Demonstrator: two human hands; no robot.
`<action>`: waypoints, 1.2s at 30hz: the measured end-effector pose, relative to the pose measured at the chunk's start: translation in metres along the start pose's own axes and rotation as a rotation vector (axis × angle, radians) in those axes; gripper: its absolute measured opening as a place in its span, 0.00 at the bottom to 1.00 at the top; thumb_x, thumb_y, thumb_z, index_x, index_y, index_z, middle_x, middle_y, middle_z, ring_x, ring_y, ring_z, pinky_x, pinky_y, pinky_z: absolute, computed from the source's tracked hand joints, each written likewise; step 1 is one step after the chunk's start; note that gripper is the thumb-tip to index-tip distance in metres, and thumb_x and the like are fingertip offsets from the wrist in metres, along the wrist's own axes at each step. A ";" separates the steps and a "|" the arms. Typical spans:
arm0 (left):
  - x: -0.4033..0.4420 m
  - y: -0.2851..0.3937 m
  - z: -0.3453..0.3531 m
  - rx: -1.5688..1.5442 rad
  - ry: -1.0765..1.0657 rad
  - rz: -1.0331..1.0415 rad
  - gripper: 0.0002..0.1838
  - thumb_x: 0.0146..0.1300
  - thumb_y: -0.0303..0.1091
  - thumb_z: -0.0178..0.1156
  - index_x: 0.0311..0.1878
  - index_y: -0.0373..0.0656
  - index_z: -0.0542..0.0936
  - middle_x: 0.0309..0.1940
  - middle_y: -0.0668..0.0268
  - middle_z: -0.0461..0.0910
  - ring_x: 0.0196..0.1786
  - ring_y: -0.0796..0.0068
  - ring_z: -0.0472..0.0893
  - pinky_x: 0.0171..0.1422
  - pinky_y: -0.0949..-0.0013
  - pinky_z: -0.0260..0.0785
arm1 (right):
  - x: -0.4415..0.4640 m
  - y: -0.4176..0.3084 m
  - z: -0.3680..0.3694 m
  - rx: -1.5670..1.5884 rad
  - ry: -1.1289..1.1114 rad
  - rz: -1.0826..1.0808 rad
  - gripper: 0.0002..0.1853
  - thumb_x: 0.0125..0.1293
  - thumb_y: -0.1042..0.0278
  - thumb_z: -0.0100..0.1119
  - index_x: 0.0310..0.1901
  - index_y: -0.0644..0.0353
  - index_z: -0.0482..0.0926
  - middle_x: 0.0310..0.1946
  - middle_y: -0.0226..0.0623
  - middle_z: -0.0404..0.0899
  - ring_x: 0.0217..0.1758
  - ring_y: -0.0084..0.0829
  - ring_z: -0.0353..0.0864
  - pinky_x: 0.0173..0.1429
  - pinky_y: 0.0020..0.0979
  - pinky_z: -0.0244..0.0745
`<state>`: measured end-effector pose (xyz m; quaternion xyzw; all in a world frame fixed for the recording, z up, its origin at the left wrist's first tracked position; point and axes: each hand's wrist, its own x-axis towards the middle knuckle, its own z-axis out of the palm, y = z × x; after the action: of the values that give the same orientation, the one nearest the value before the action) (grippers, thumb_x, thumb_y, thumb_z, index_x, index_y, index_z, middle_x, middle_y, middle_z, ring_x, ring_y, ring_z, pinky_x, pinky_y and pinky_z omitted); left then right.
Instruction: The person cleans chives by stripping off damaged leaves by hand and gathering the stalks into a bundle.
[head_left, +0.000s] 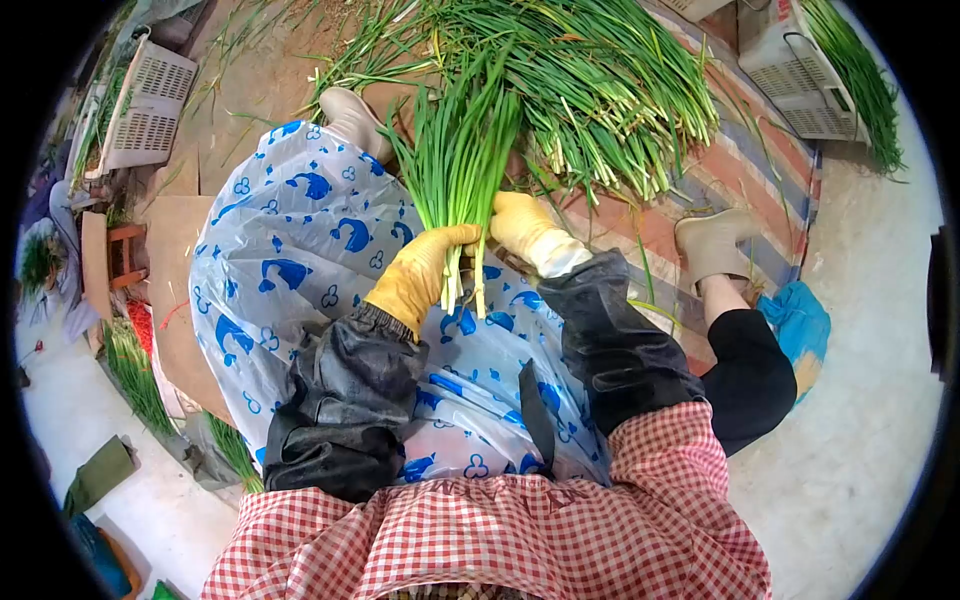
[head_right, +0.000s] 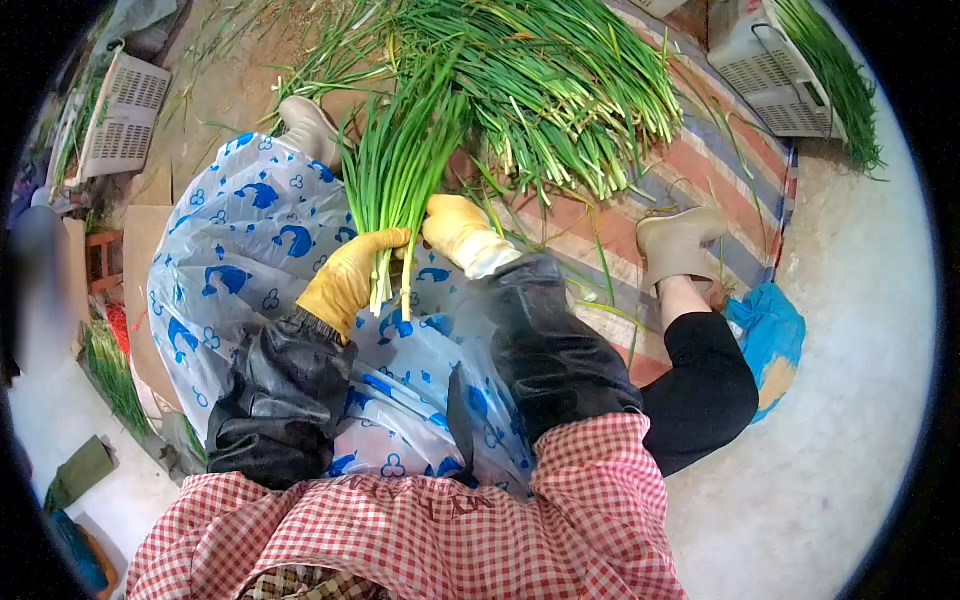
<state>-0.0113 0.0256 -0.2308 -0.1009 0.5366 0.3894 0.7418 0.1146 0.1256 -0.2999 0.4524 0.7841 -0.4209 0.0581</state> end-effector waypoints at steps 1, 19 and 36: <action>-0.004 -0.002 -0.001 -0.020 0.011 -0.015 0.12 0.61 0.35 0.56 0.43 0.37 0.76 0.27 0.63 0.78 0.26 0.72 0.79 0.26 0.69 0.74 | -0.016 -0.030 -0.018 -0.141 0.064 -0.001 0.14 0.56 0.59 0.51 0.39 0.57 0.81 0.34 0.49 0.80 0.41 0.49 0.79 0.45 0.42 0.73; 0.030 0.006 0.011 -0.028 -0.101 0.343 0.14 0.59 0.29 0.57 0.47 0.35 0.77 0.40 0.61 0.82 0.39 0.70 0.80 0.37 0.68 0.75 | -0.085 0.134 -0.045 0.764 0.001 0.484 0.24 0.63 0.47 0.50 0.53 0.57 0.73 0.39 0.37 0.81 0.23 0.23 0.72 0.30 0.22 0.69; 0.040 -0.015 -0.011 -0.128 0.069 0.151 0.14 0.60 0.34 0.52 0.47 0.41 0.74 0.46 0.62 0.79 0.48 0.64 0.76 0.55 0.53 0.65 | -0.083 0.000 -0.012 1.459 -0.202 0.216 0.14 0.68 0.57 0.47 0.40 0.61 0.76 0.22 0.28 0.73 0.15 0.17 0.62 0.19 0.19 0.56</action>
<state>-0.0041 0.0280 -0.2741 -0.1207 0.5419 0.4738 0.6835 0.1668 0.0793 -0.2535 0.4098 0.2473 -0.8661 -0.1442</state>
